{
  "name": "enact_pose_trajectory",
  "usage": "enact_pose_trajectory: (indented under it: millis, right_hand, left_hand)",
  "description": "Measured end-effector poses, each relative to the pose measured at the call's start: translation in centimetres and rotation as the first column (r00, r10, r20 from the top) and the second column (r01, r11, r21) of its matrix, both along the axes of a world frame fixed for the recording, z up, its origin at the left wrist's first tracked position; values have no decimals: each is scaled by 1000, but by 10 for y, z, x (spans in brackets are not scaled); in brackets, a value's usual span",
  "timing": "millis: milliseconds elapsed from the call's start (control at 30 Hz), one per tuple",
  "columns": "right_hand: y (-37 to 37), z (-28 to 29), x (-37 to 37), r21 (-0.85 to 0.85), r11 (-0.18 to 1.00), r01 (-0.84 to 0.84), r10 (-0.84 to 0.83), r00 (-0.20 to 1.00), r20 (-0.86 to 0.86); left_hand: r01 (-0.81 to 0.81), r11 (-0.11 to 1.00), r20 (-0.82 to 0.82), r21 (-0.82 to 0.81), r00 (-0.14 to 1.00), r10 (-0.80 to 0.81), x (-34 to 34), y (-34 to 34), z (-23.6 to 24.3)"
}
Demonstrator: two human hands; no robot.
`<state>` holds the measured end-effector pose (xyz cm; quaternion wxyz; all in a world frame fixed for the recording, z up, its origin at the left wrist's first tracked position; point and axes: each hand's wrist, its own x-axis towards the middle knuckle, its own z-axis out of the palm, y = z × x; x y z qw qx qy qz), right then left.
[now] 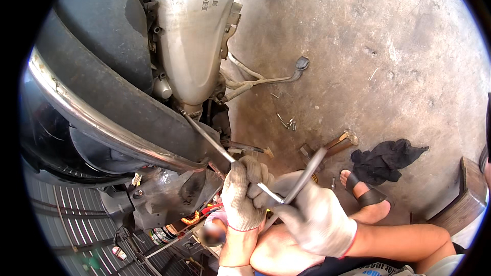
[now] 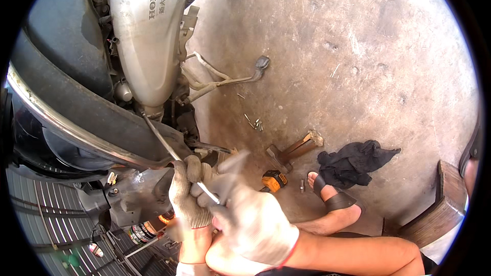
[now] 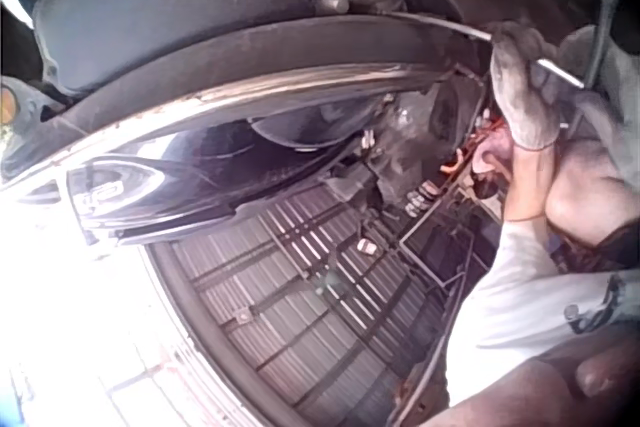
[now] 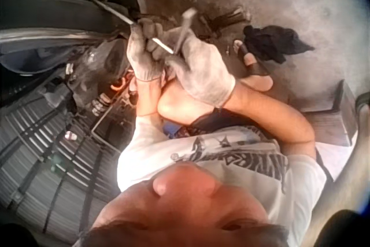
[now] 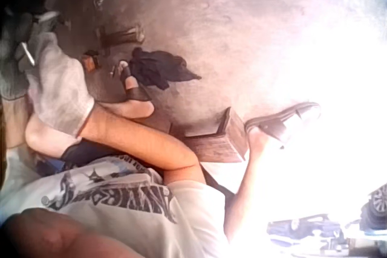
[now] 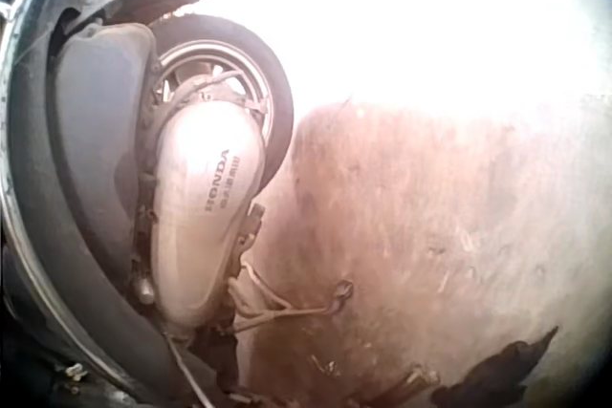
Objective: The person unscrews bolts from a scooter exhaust using a cordless impact wrench and a socket wrench, removes the bolts and exhaust cover by hand, and picks up a hammer.
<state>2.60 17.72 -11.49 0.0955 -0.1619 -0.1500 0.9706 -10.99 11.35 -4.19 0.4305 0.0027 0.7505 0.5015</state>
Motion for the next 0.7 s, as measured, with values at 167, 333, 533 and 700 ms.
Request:
enact_pose_trajectory:
  millis: [167,333,533,700]
  right_hand:
    - [-6,2,3,720,681,133,-268,960,76]
    - [-14,-24,23,-189,980,-58,26,986,-167]
    - [0,-4,-6,709,701,81,-161,986,46]
    - [1,1,-1,737,641,214,-367,929,50]
  left_hand:
    - [-8,1000,-64,-22,998,7,0,2,-2]
    - [35,999,49,8,998,-35,-1,4,-1]
    - [-6,1000,-114,-14,993,4,-1,2,-13]
    - [-7,1000,-98,-28,995,4,-1,5,-3]
